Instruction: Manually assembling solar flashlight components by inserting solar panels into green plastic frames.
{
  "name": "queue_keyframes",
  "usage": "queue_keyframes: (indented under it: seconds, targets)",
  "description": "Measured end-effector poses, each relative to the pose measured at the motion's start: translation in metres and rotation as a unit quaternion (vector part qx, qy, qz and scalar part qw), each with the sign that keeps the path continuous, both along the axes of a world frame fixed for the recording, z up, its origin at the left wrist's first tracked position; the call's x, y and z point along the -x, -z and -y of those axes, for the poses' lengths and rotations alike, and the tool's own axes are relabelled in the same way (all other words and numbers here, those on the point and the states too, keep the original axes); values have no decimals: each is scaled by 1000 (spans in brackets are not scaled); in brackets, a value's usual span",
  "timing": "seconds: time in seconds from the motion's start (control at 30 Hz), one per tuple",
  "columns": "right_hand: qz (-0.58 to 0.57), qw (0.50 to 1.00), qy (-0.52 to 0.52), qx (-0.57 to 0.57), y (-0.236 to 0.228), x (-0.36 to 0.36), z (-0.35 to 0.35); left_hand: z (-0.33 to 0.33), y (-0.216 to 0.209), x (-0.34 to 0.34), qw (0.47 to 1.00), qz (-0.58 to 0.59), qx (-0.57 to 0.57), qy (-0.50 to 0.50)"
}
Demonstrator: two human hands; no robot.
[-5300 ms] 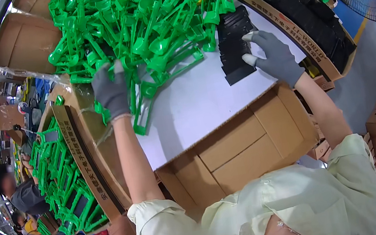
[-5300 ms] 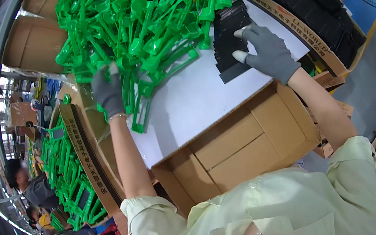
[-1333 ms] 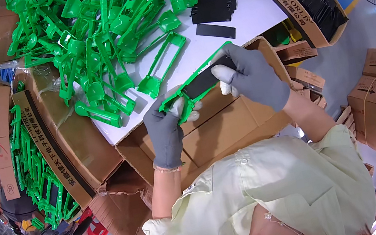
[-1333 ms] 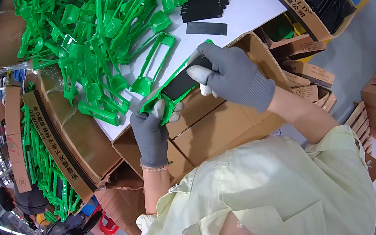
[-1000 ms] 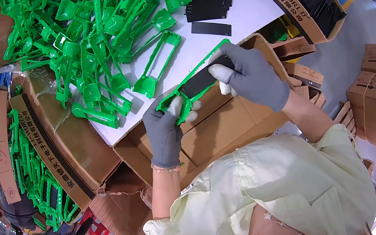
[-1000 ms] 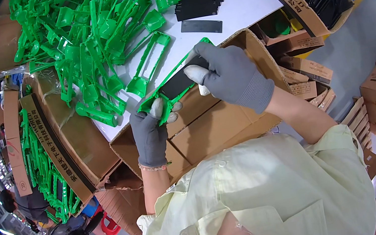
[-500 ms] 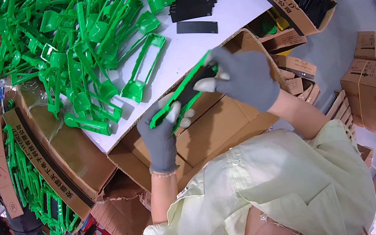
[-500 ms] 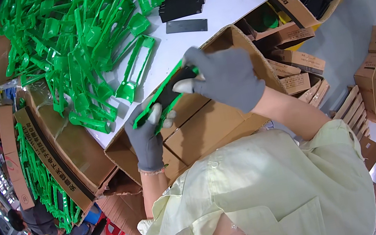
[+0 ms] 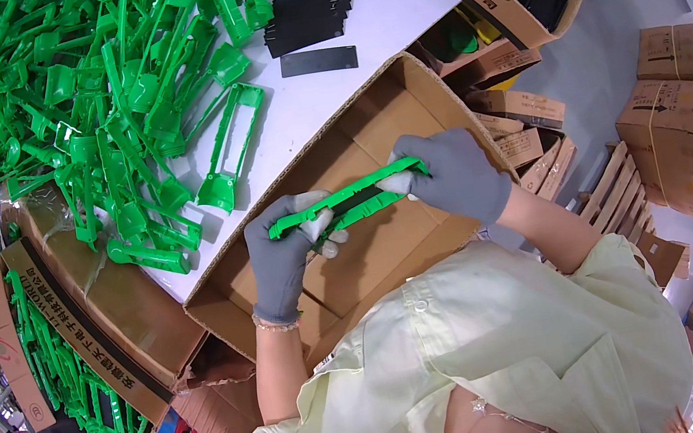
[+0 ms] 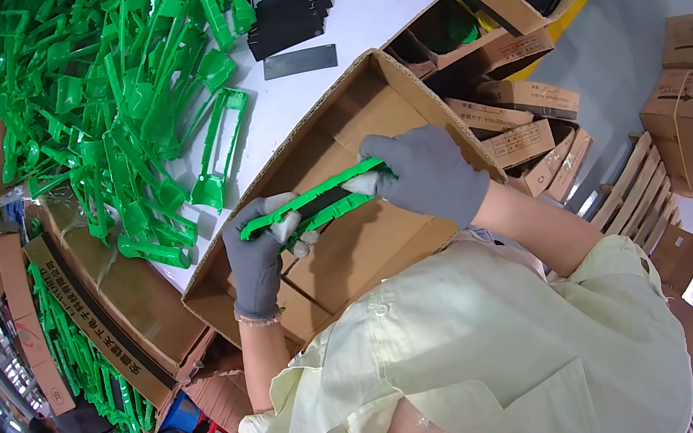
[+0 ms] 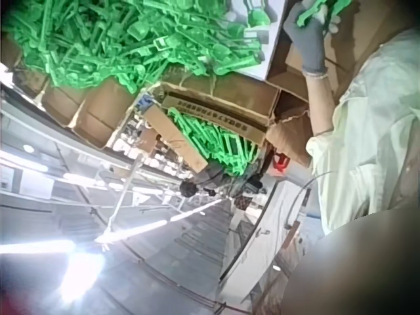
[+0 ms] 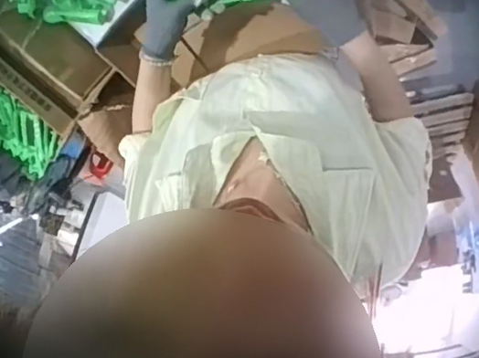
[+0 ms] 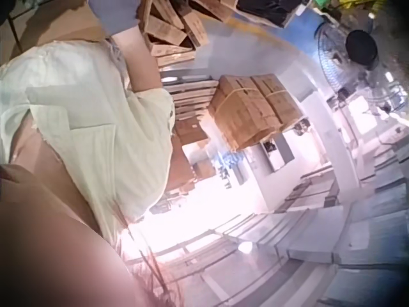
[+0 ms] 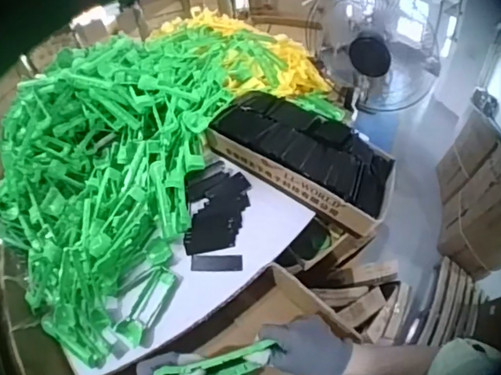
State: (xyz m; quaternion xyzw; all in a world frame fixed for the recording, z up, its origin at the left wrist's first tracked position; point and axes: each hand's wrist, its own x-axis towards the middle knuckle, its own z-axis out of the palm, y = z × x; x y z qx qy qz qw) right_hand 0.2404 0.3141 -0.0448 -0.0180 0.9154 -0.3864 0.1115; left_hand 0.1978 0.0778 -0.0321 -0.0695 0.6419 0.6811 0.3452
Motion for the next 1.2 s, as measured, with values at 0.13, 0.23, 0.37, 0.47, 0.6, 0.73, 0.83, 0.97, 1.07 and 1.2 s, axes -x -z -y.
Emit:
queue_keyframes:
  seconds: [0.13,0.23,0.37,0.47,0.6,0.73,0.83,0.97,1.07,1.2]
  targets:
    - [-2,997,23,70,-30,16,-32,-5,0,23,990,40,-24,131]
    - [-83,994,57,30,-43,58,-46,-26,11,38,969,33,-15,246]
    - [-158,979,31,-123,-9,117,-37,-91,32,30,853,-381,250,256]
    - [-133,958,-44,-251,-2,137,-11,-106,14,23,743,-376,491,255]
    - [-83,932,-65,-346,11,144,-8,-35,7,41,687,-518,507,53]
    - [-51,939,-76,-332,10,149,-5,27,-1,59,640,-405,653,8]
    - [-53,952,-80,-292,9,150,-9,41,13,61,605,-459,649,42]
    - [-42,977,-71,-197,7,144,-18,51,19,62,624,-508,592,47]
    - [-173,983,2,-66,-9,128,-19,52,12,52,787,-472,393,-58]
    - [-9,962,46,267,-64,90,-4,31,-26,29,935,-282,106,-189]
